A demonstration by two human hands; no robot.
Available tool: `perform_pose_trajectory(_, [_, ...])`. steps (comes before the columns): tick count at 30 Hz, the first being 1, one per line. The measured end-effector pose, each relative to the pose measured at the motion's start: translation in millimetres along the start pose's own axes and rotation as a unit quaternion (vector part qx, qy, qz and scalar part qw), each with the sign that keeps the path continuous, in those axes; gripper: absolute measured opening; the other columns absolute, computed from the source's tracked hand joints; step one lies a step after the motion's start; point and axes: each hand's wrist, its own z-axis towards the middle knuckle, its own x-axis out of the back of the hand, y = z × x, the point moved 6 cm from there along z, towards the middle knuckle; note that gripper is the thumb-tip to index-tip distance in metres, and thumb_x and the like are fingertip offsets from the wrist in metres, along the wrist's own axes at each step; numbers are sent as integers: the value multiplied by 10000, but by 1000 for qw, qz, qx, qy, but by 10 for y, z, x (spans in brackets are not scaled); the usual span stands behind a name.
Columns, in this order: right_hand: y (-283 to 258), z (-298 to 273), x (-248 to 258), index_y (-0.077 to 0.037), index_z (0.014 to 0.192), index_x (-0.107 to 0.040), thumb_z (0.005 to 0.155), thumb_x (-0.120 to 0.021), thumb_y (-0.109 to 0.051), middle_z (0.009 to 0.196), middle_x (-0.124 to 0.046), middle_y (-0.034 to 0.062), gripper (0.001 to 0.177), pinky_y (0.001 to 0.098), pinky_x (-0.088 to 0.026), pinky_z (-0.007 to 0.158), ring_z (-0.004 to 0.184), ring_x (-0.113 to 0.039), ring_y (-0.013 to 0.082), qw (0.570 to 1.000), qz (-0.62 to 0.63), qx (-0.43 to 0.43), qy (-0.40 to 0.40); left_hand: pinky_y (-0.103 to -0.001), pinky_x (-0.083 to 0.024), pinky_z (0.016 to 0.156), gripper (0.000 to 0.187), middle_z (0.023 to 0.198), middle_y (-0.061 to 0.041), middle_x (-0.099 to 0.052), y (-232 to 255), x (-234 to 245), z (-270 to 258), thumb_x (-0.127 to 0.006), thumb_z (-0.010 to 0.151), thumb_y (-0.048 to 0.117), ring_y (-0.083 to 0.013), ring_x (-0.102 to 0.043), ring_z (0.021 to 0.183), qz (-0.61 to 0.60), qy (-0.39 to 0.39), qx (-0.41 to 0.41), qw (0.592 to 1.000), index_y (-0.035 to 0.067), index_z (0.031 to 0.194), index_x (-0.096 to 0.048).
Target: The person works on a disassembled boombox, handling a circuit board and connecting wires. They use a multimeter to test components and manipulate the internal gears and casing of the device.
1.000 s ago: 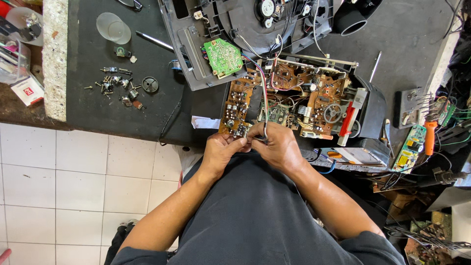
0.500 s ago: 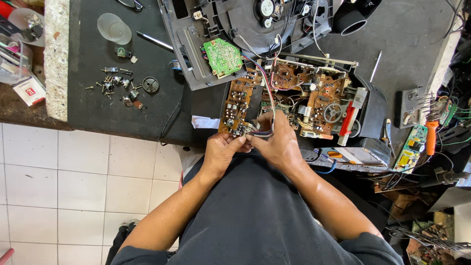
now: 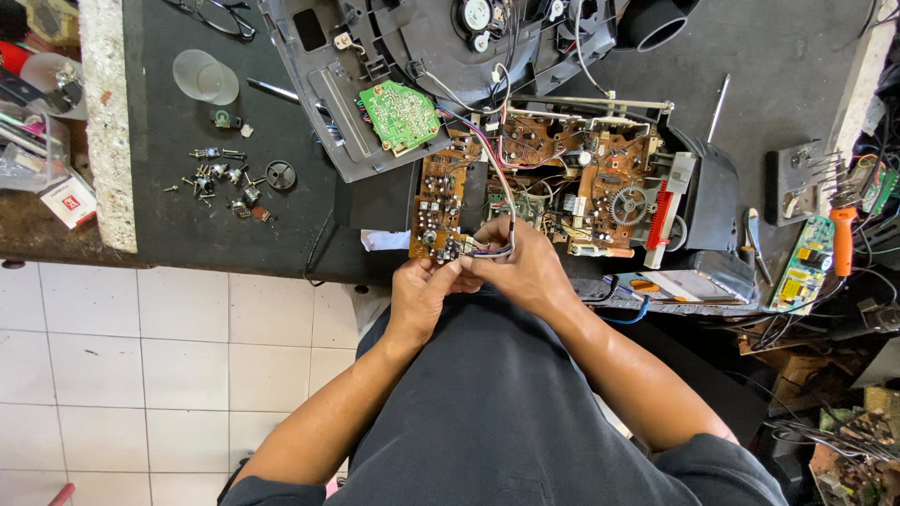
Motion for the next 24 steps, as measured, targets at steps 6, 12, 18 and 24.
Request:
perform_pose_trajectory(6, [-66, -25, 4, -186, 995, -839, 706, -852, -303, 743, -680, 89, 312, 385, -554, 672, 702, -679, 230, 1000, -20, 9, -3, -455, -688, 698, 152, 806, -274, -769, -110, 69, 34, -726, 931, 7, -316, -787, 699, 23, 16, 0, 1000, -118, 961, -645])
perform_pose_trajectory(12, [82, -26, -108, -187, 932, -831, 723, -845, -301, 608, -509, -26, 239, 286, -452, 609, 620, -536, 132, 998, 54, -23, -8, -396, -675, 675, 111, 751, -197, -755, -9, 8, -1, -714, 942, 19, -226, -758, 676, 61, 30, -20, 997, -89, 941, -687])
perform_pose_trajectory(18, [102, -55, -134, -207, 874, -822, 706, -868, -298, 558, -509, -69, 197, 250, -408, 574, 580, -523, 85, 994, 87, -66, -10, -373, -658, 611, 149, 687, -218, -753, 207, -94, -105, -719, 928, 41, -213, -740, 622, 140, 40, -40, 988, -83, 850, -691])
perform_pose_trajectory(24, [187, -19, -233, -222, 902, -831, 715, -868, -319, 576, -592, -38, 213, 258, -447, 611, 614, -564, 98, 993, 83, -80, -21, -396, -660, 638, 132, 711, -248, -763, 176, -76, -120, -716, 915, 17, -224, -743, 647, 131, 53, -24, 990, -90, 840, -696])
